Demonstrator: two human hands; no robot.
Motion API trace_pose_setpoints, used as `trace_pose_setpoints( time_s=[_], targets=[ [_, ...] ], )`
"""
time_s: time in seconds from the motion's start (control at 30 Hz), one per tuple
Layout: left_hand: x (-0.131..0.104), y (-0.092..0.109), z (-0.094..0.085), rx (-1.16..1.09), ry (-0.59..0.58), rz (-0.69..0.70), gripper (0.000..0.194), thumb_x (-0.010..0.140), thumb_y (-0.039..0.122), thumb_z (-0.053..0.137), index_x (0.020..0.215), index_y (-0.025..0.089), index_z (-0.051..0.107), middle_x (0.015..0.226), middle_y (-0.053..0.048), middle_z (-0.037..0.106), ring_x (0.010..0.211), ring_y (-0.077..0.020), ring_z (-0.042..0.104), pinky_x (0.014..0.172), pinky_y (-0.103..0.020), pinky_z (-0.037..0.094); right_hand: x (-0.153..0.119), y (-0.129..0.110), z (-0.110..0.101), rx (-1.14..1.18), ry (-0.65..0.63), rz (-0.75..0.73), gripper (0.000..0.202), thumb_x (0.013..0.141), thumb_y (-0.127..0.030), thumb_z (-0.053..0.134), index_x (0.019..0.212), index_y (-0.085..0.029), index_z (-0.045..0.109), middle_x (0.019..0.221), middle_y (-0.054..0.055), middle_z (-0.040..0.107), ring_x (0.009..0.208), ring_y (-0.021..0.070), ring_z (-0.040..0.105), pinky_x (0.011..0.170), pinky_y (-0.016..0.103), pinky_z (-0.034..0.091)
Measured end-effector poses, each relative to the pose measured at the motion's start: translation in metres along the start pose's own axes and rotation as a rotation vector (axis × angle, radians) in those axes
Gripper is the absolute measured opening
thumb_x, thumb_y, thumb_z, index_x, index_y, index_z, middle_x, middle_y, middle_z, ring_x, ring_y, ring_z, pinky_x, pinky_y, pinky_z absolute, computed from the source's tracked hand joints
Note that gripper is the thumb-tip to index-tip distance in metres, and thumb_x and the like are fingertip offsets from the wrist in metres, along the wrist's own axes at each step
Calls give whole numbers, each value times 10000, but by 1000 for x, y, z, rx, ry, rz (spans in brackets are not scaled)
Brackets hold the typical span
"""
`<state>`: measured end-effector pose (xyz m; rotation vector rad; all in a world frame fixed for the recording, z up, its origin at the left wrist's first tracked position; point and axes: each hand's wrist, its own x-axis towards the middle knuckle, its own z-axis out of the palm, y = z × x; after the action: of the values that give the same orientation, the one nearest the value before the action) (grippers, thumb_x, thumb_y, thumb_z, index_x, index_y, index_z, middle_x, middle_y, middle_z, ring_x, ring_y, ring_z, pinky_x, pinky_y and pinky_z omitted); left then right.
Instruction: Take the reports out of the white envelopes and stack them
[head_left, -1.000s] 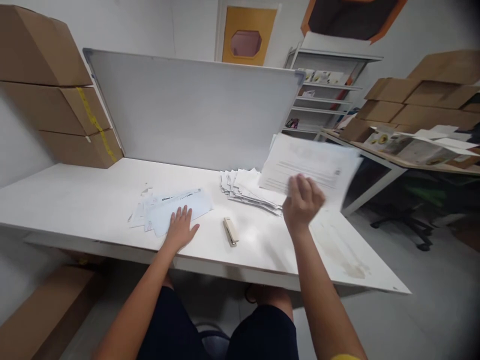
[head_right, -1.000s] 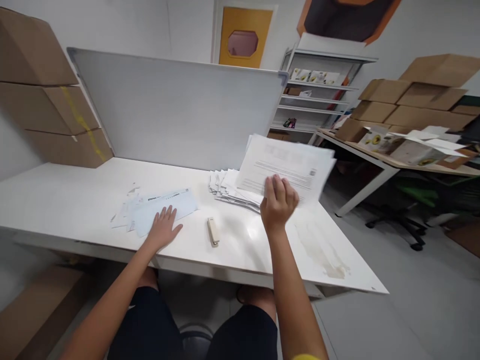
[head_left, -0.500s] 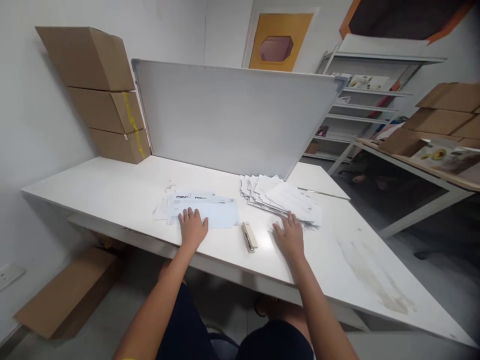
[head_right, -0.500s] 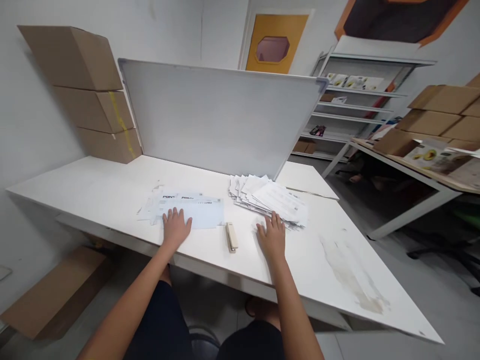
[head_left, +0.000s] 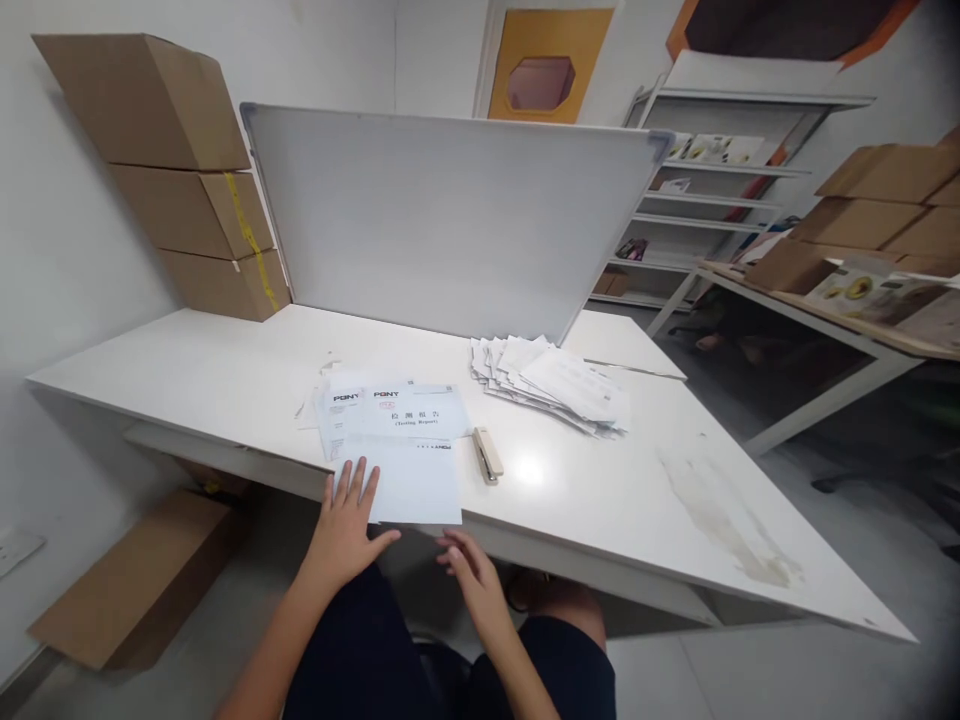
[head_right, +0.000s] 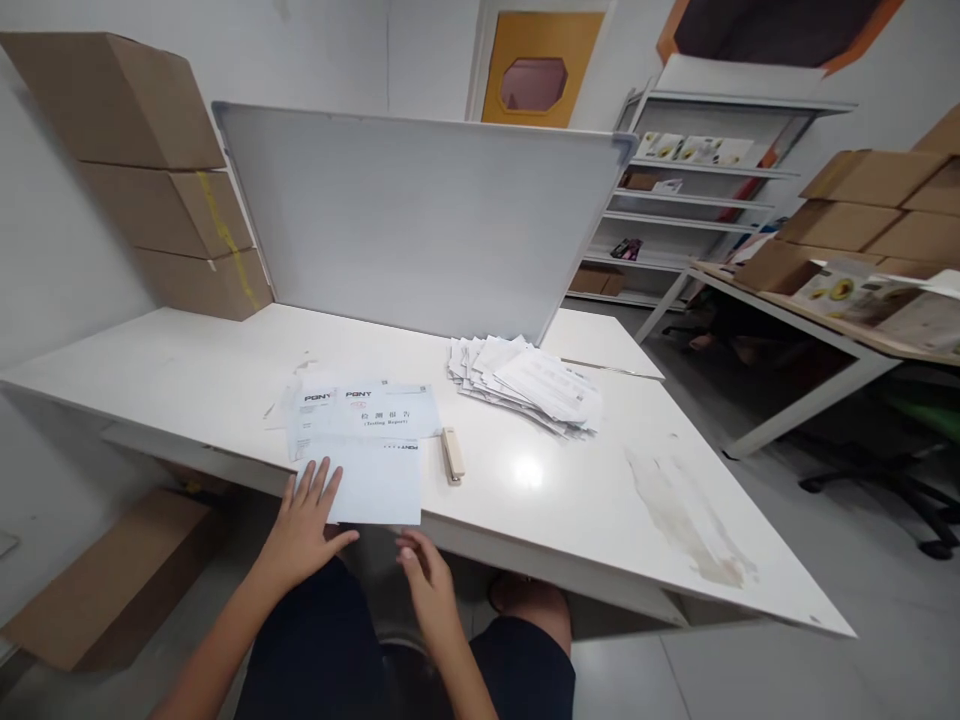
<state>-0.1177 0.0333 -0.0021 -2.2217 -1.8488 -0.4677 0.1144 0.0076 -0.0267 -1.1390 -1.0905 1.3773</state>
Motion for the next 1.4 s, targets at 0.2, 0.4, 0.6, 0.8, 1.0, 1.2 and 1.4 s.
trace_pose_setpoints(
  time_s=[0.2, 0.4, 0.6, 0.8, 1.0, 1.2, 1.4],
  targets=[
    [2, 8, -36, -300, -203, 235, 723, 746, 34, 419, 1427, 277, 424, 1480, -14, 435, 1417, -255, 300, 1168, -523, 209, 11, -24, 54, 491, 42, 243, 505, 633, -457, 782, 1025, -166, 654, 922, 70, 729, 670, 210, 683, 585, 315, 533],
    [49, -7, -37, -549, -67, 138, 578, 865, 163, 360, 1438, 239, 388, 1535, -31, 341, 1443, -212, 238, 1189, -486, 168, 1, -26, 35, 359, 317, 207, 382, 583, -381, 778, 868, -170, 638, 656, 10, 686, 471, 186, 581, 434, 310, 466],
    [99, -32, 2, -273, -119, 72, 436, 884, 384, 480, 1240, 155, 583, 1365, -145, 551, 1330, -320, 429, 1139, -584, 212, -40, -17, 10, 340, 319, 264, 390, 583, -419, 795, 820, -155, 633, 562, 1, 638, 466, 190, 572, 471, 327, 486],
    [105, -45, -18, -312, -37, 326, 340, 945, 373, 367, 902, 203, 658, 960, -104, 693, 962, -231, 630, 961, -442, 483, -70, -11, -3, 390, 380, 284, 476, 613, -405, 804, 975, -143, 640, 588, -24, 622, 493, 176, 562, 491, 313, 490],
    [60, -26, -35, -319, 304, 221, 317, 974, 259, 356, 948, 199, 666, 949, -99, 713, 1023, -211, 652, 969, -407, 510, -62, -20, -3, 445, 324, 261, 625, 640, -393, 795, 1197, -183, 607, 660, -18, 655, 521, 195, 568, 538, 349, 523],
    [-39, 19, -29, -558, 191, 712, 235, 889, 133, 555, 1075, 231, 659, 1025, -52, 739, 1034, -214, 679, 922, -384, 568, -64, -38, 1, 531, 173, 250, 579, 611, -362, 810, 1151, -230, 647, 950, 47, 731, 964, 275, 650, 946, 451, 481],
    [-67, 49, -33, -562, 279, 719, 359, 823, 48, 637, 1144, 209, 633, 1137, -54, 710, 1076, -202, 660, 947, -343, 559, -86, -45, 13, 589, -81, 180, 649, 487, -487, 860, 1055, -226, 689, 1063, 99, 717, 1080, 327, 617, 963, 492, 451]
  ],
)
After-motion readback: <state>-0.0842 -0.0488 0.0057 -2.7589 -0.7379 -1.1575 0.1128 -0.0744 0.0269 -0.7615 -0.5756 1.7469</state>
